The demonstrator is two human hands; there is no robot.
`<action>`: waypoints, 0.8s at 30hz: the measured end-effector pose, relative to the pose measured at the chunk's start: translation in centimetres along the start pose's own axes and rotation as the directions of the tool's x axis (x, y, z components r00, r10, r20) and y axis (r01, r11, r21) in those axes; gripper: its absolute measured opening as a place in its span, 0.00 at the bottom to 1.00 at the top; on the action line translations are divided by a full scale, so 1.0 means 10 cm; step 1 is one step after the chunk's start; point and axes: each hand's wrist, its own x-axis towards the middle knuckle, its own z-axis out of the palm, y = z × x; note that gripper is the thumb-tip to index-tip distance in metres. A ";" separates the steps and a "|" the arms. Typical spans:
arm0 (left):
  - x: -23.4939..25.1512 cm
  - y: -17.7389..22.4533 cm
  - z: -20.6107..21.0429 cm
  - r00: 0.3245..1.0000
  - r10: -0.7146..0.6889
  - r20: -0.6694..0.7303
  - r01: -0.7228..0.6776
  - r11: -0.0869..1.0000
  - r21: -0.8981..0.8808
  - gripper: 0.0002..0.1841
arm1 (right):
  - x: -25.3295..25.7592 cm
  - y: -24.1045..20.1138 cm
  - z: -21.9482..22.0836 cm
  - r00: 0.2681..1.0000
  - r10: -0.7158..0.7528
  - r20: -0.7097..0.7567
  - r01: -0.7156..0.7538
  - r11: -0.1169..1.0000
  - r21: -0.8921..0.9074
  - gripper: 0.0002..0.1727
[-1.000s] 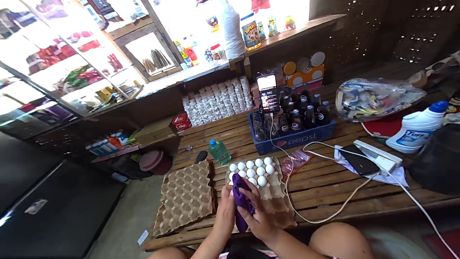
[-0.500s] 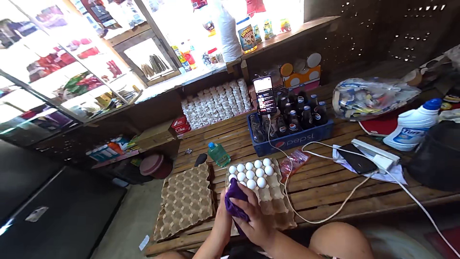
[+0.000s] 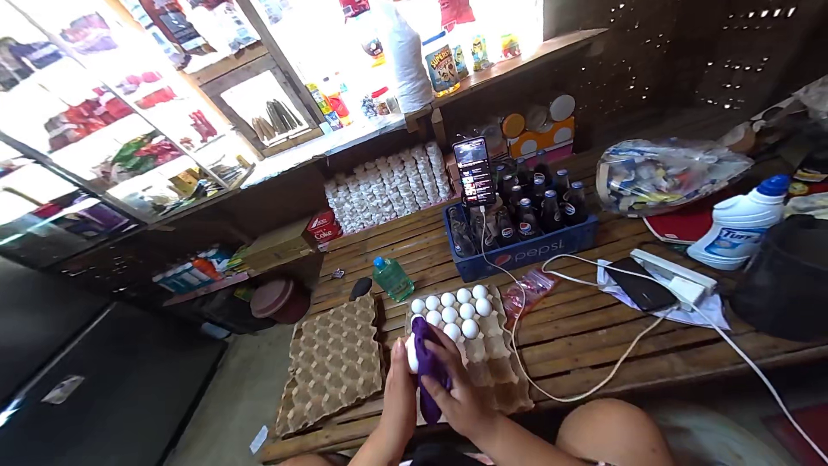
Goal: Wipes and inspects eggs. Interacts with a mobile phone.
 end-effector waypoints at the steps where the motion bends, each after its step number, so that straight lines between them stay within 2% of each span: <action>1: 0.01 -0.01 -0.02 1.000 0.016 -0.001 -0.016 1.000 0.020 0.34 | -0.01 0.02 0.00 0.998 -0.057 0.015 0.058 0.996 -0.070 0.26; 5: 0.00 -0.05 -0.05 0.986 0.117 0.117 -0.136 0.977 0.166 0.42 | 0.01 0.07 -0.03 0.988 -0.155 -0.016 0.151 0.978 -0.145 0.23; 7: 0.00 -0.06 -0.04 0.978 0.121 0.171 -0.155 0.968 0.199 0.33 | 0.02 0.08 -0.05 0.990 -0.121 -0.071 0.114 0.989 -0.095 0.24; 8: 0.00 -0.06 -0.04 0.977 0.106 0.183 -0.142 0.969 0.201 0.27 | 0.02 0.06 -0.06 0.992 -0.077 -0.098 0.073 0.996 -0.043 0.25; 10: 0.00 -0.07 -0.04 0.977 0.073 0.201 -0.111 0.977 0.183 0.21 | 0.03 0.03 -0.06 0.990 0.037 -0.136 -0.027 0.997 0.076 0.28; 13: -0.01 -0.03 -0.04 0.989 0.028 0.145 -0.041 0.995 0.093 0.24 | 0.03 0.02 -0.04 0.983 0.131 -0.129 -0.112 0.983 0.144 0.31; 17: 0.03 0.00 -0.04 1.000 -0.019 0.002 0.019 1.000 -0.018 0.27 | 0.00 0.11 -0.01 0.998 -0.049 -0.044 0.048 0.998 -0.030 0.21; 19: 0.02 -0.02 -0.06 0.999 0.037 0.017 -0.038 0.998 0.047 0.28 | 0.00 0.11 -0.01 0.994 -0.107 -0.011 0.106 0.991 -0.079 0.21; 21: 0.00 -0.08 -0.10 0.986 0.133 0.102 -0.149 0.975 0.167 0.34 | 0.01 0.10 -0.03 0.991 -0.133 -0.001 0.132 0.986 -0.099 0.21; 23: -0.01 -0.13 -0.11 0.963 0.197 0.182 -0.241 0.935 0.259 0.38 | 0.02 0.08 -0.06 0.995 -0.097 -0.016 0.095 0.993 -0.074 0.23; 24: -0.01 -0.14 -0.10 0.958 0.206 0.198 -0.257 0.924 0.283 0.36 | 0.02 0.07 -0.07 0.998 -0.053 -0.043 0.052 0.998 -0.025 0.25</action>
